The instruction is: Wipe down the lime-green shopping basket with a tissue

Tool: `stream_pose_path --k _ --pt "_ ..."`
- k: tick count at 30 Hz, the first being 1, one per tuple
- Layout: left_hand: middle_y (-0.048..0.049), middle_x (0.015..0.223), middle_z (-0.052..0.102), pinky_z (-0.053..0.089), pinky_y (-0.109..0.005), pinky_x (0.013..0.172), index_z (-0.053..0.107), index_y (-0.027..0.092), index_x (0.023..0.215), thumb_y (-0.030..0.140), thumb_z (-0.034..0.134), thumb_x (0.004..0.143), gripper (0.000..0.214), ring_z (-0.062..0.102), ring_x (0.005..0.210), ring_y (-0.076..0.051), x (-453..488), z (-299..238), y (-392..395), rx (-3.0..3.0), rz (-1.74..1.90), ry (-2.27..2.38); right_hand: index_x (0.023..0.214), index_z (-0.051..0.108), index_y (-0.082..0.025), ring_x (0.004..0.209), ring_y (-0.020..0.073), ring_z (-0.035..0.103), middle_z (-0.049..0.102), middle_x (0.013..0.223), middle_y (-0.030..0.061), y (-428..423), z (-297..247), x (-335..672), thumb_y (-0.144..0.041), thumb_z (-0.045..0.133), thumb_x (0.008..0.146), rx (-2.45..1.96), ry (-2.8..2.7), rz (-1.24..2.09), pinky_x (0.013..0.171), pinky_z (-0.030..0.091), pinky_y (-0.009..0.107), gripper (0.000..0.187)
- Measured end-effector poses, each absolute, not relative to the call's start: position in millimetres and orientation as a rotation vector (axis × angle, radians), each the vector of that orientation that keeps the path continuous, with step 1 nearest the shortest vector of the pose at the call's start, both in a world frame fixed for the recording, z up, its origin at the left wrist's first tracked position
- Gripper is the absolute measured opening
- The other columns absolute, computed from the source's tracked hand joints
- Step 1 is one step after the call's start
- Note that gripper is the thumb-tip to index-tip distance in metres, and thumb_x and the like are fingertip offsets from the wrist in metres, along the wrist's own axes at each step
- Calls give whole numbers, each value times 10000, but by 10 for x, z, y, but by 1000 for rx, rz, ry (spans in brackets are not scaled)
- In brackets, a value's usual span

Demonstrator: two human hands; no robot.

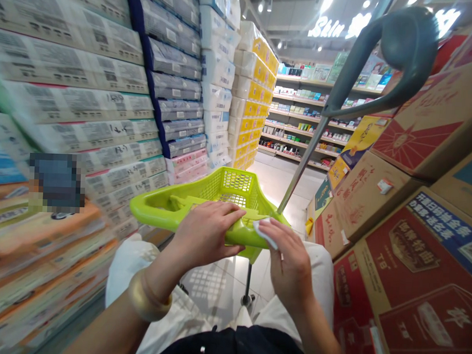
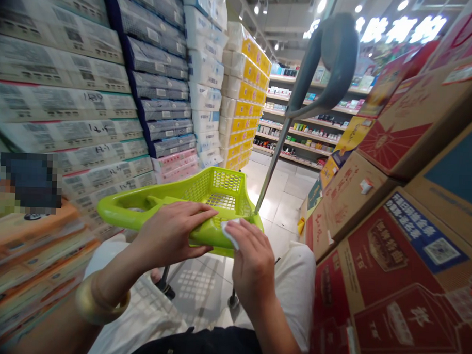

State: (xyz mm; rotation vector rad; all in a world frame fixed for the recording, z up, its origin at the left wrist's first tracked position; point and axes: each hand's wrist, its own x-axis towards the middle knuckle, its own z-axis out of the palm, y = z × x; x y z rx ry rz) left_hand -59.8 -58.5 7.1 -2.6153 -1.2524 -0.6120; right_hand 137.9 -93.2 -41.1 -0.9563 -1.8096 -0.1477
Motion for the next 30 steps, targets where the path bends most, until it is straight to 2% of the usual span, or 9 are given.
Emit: stream_pose_path --k 3,8,14,20,26,30 --pt "-70 1159 666 485 -409 866 595 218 1203 462 732 705 571 637 1012 -278 -603 78 -592 -2613 -605 -1249 1148 678 -249 1137 228 648 739 1108 56 -950 -417 1445 -103 471 923 -1024 -1752 -170 974 526 428 339" --pt "-75 1163 667 487 -397 879 595 218 1210 414 715 724 538 637 1041 -272 -617 86 -598 -2635 -614 -1233 1160 667 -266 1181 187 626 736 1130 26 -1015 -407 1360 -67 445 923 -785 -2033 -89 1030 491 387 381" --pt "-76 1147 679 496 -403 882 620 233 1183 472 725 697 552 641 1018 -274 -672 80 -596 -2619 -625 -1227 1129 677 -247 1126 220 655 732 1114 69 -874 -503 1613 -115 462 937 -967 -1693 -46 976 532 432 317" --pt "-73 1133 689 503 -413 880 647 221 1152 577 713 673 600 657 982 -277 -758 114 -588 -2632 -626 -1220 1110 684 -264 1154 215 639 742 1098 43 -968 -496 1571 -77 506 919 -751 -1917 46 1016 509 427 321" --pt "-61 1137 698 501 -418 887 667 237 1133 602 659 716 554 659 978 -272 -811 140 -603 -2635 -615 -1247 1082 684 -246 1075 199 684 736 1104 52 -770 -637 1723 -152 520 944 -907 -1561 215 975 549 389 235" --pt "-55 1129 706 499 -410 884 682 235 1130 609 643 727 551 664 972 -266 -837 162 -611 -2663 -604 -1268 1079 692 -242 1152 208 638 730 1100 54 -887 -642 1673 -112 513 936 -826 -1628 225 1027 510 415 263"
